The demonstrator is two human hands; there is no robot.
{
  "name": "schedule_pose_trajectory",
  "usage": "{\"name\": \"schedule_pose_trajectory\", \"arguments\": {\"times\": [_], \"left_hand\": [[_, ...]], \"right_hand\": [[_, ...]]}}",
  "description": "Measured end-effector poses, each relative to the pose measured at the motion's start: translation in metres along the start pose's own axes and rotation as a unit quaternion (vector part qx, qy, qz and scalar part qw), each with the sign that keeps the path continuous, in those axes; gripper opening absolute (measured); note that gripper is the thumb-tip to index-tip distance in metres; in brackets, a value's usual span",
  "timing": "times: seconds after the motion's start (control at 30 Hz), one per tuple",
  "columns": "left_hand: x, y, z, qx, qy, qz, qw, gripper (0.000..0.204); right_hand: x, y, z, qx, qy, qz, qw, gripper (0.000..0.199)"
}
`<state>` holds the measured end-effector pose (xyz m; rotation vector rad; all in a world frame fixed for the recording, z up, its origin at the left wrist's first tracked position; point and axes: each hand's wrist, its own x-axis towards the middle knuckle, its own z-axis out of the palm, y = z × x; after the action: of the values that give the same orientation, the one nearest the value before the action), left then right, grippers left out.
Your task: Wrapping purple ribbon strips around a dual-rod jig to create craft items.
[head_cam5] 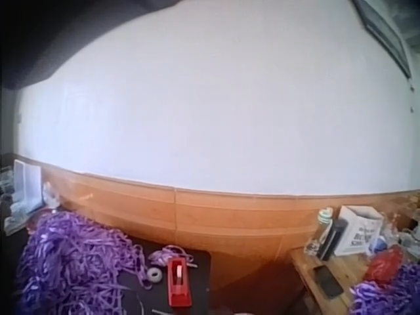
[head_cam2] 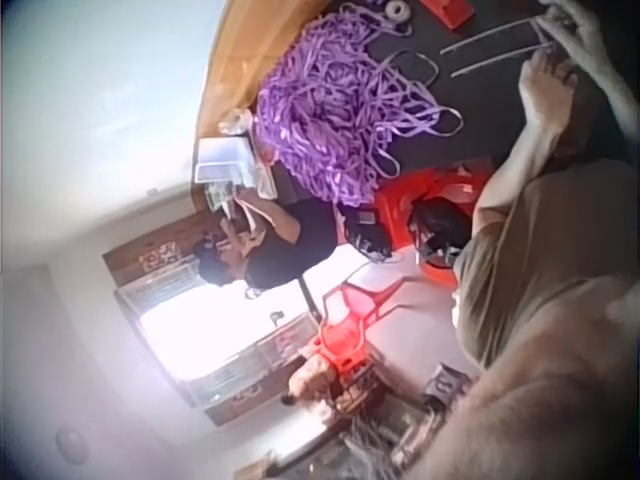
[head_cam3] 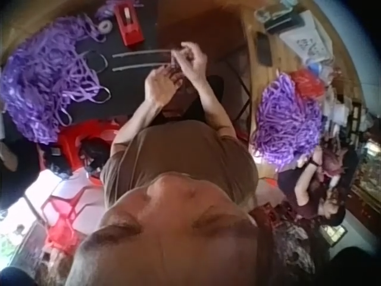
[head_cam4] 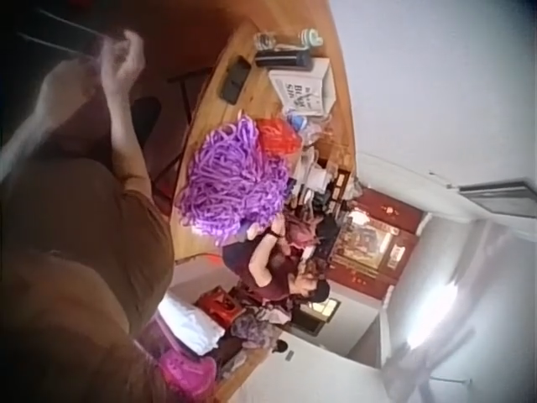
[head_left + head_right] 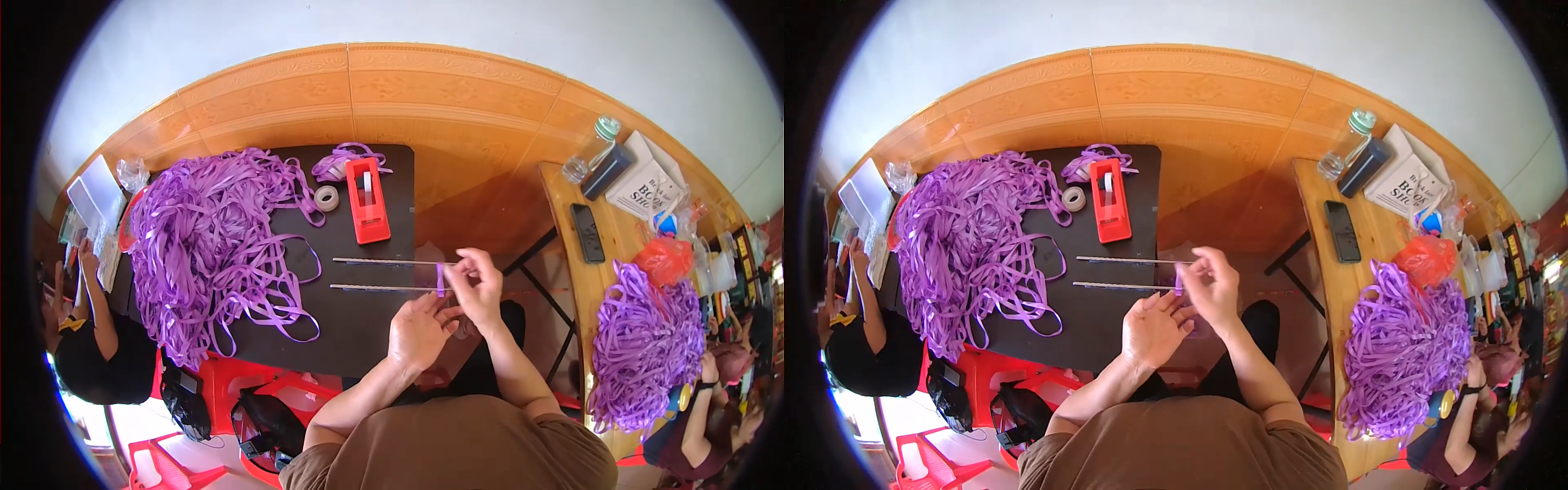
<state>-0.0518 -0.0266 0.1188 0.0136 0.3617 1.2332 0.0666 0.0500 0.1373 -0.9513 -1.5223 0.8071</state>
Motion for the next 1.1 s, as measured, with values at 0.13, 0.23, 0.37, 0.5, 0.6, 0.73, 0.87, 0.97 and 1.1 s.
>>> {"name": "schedule_pose_trajectory", "arguments": {"times": [0.13, 0.23, 0.37, 0.5, 0.6, 0.73, 0.87, 0.97, 1.1], "left_hand": [[0.001, 0.000, 0.003, 0.002, 0.006, 0.002, 1.000, 0.036], [0.001, 0.000, 0.005, 0.000, 0.015, 0.001, 1.000, 0.034], [-0.001, 0.001, 0.005, -0.008, -0.007, -0.006, 1.000, 0.033], [-0.002, 0.001, 0.005, 0.007, -0.006, -0.004, 1.000, 0.039], [0.000, 0.000, 0.001, 0.004, -0.015, -0.001, 1.000, 0.045], [0.000, 0.002, 0.006, 0.013, -0.012, -0.002, 1.000, 0.045], [0.000, 0.002, 0.006, 0.012, -0.013, -0.009, 1.000, 0.045], [0.000, 0.002, 0.006, 0.017, -0.016, -0.008, 1.000, 0.047], [0.000, 0.001, 0.004, 0.015, -0.011, -0.005, 1.000, 0.048]], "right_hand": [[0.010, -0.005, 0.008, -0.222, -0.074, -0.062, 0.970, 0.034], [0.007, 0.008, 0.011, -0.204, -0.043, 0.003, 0.978, 0.035], [0.000, 0.016, 0.009, -0.045, -0.022, 0.045, 0.998, 0.036], [-0.003, 0.026, 0.004, 0.018, -0.020, 0.077, 0.997, 0.036], [-0.002, 0.027, 0.001, 0.048, -0.019, 0.094, 0.994, 0.035], [-0.004, 0.031, -0.005, 0.067, -0.025, 0.131, 0.989, 0.035], [-0.007, 0.039, -0.006, 0.159, -0.023, 0.206, 0.965, 0.034], [-0.007, 0.041, -0.008, 0.208, -0.037, 0.242, 0.947, 0.031], [-0.007, 0.043, -0.008, 0.256, -0.051, 0.277, 0.925, 0.030]]}}
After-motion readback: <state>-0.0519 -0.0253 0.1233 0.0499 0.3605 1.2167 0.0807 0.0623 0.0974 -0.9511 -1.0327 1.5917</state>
